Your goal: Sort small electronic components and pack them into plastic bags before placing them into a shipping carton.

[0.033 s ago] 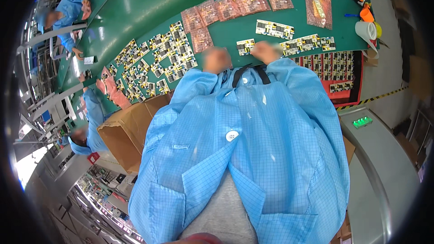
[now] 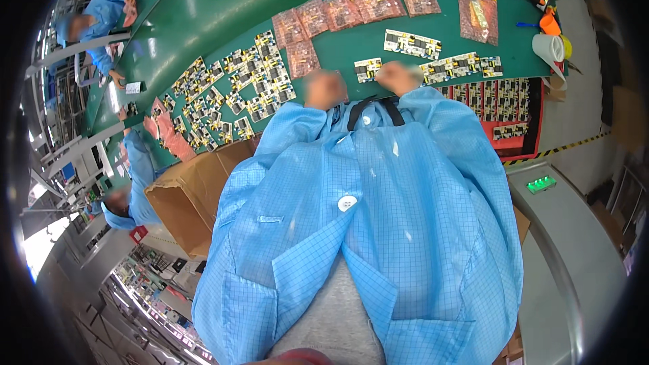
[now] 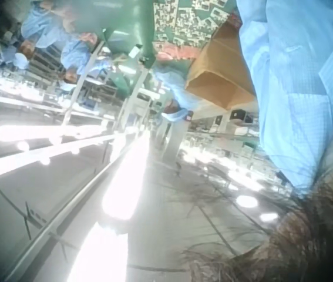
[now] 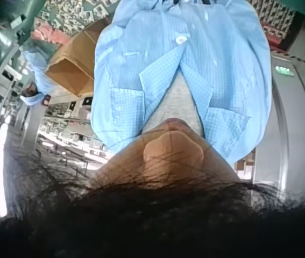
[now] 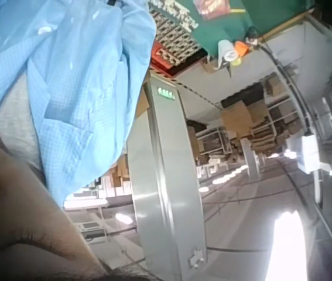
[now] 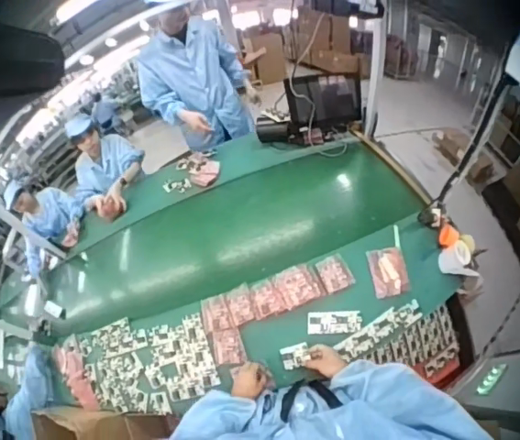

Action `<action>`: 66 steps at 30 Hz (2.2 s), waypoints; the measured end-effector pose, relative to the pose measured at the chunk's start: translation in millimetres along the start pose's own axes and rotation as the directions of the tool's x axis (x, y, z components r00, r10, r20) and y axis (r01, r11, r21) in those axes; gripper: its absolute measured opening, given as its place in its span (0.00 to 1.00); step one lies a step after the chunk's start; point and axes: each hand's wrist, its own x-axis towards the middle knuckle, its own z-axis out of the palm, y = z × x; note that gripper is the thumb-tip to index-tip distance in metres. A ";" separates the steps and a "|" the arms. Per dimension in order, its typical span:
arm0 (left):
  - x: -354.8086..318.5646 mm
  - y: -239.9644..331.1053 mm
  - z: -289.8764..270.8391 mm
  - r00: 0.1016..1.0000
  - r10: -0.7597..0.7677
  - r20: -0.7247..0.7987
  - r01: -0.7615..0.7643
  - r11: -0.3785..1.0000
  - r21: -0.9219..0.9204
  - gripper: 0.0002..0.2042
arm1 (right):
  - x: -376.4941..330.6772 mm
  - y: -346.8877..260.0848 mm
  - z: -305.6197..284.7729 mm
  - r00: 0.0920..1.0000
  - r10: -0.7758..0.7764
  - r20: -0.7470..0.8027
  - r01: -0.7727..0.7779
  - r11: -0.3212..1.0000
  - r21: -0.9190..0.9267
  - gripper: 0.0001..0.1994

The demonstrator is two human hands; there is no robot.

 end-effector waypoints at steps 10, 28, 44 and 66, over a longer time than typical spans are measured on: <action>-2.0 3.1 22.1 0.975 -0.036 -0.219 0.091 0.964 0.249 0.08 | 1.3 -1.8 5.3 0.996 0.080 0.043 -0.081 0.996 0.027 0.15; 1.2 0.7 25.5 0.955 0.116 -0.273 -0.091 0.991 0.102 0.03 | -14.8 -7.4 7.7 0.997 0.050 0.058 -0.047 0.998 -0.049 0.15; -14.4 -1.9 23.5 0.943 -0.106 -0.314 0.032 0.972 -0.232 0.05 | -9.9 -13.0 31.9 0.986 -0.011 0.167 0.010 1.000 0.003 0.16; -25.1 18.3 12.5 0.945 0.106 -0.308 -0.175 0.963 -0.206 0.04 | -0.9 -16.7 29.8 0.960 0.237 0.151 -0.218 0.967 -0.129 0.14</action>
